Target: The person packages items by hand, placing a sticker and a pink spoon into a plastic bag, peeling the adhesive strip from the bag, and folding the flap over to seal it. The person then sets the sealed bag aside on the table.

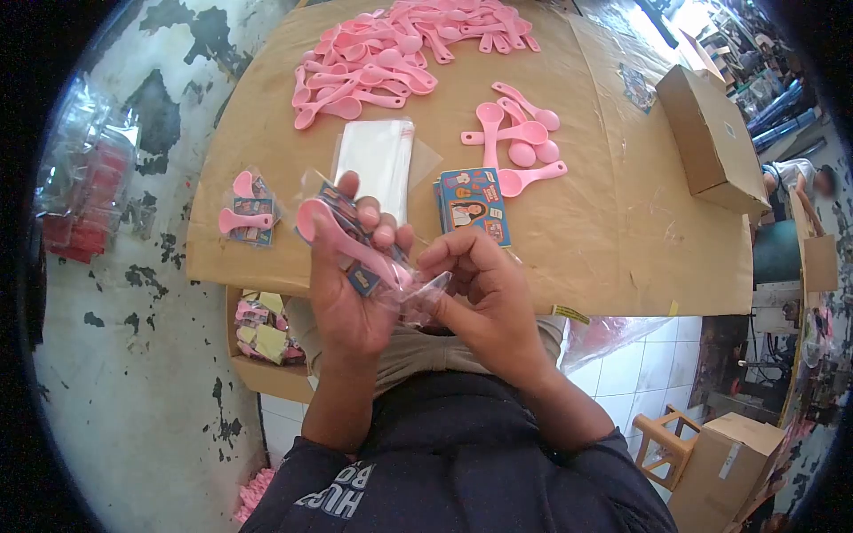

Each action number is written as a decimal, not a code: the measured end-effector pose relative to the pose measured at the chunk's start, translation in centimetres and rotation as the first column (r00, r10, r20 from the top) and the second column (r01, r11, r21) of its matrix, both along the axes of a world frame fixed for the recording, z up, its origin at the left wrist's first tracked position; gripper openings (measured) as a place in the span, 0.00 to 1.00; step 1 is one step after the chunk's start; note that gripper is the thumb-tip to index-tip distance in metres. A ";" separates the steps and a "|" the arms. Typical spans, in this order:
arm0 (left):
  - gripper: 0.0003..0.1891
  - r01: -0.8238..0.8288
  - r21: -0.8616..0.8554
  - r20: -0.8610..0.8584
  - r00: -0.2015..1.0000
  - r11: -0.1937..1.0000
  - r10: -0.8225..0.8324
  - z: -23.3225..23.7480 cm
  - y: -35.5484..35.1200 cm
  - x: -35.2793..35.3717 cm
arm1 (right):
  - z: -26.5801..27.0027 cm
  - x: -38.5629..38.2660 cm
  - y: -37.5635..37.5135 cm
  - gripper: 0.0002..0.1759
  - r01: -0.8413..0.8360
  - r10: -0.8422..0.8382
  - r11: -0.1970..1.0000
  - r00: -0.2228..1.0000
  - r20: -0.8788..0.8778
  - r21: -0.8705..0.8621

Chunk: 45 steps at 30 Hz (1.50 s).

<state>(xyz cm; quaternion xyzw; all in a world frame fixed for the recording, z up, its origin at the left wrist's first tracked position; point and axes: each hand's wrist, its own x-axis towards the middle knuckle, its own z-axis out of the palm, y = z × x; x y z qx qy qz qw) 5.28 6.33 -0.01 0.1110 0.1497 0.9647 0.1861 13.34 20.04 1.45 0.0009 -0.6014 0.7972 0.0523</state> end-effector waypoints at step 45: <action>0.22 -0.077 -0.730 -0.278 0.941 0.679 -0.191 2.3 -1.9 1.3 | 0.5 -0.5 1.5 0.34 0.213 -0.160 0.882 0.974 -0.159 0.420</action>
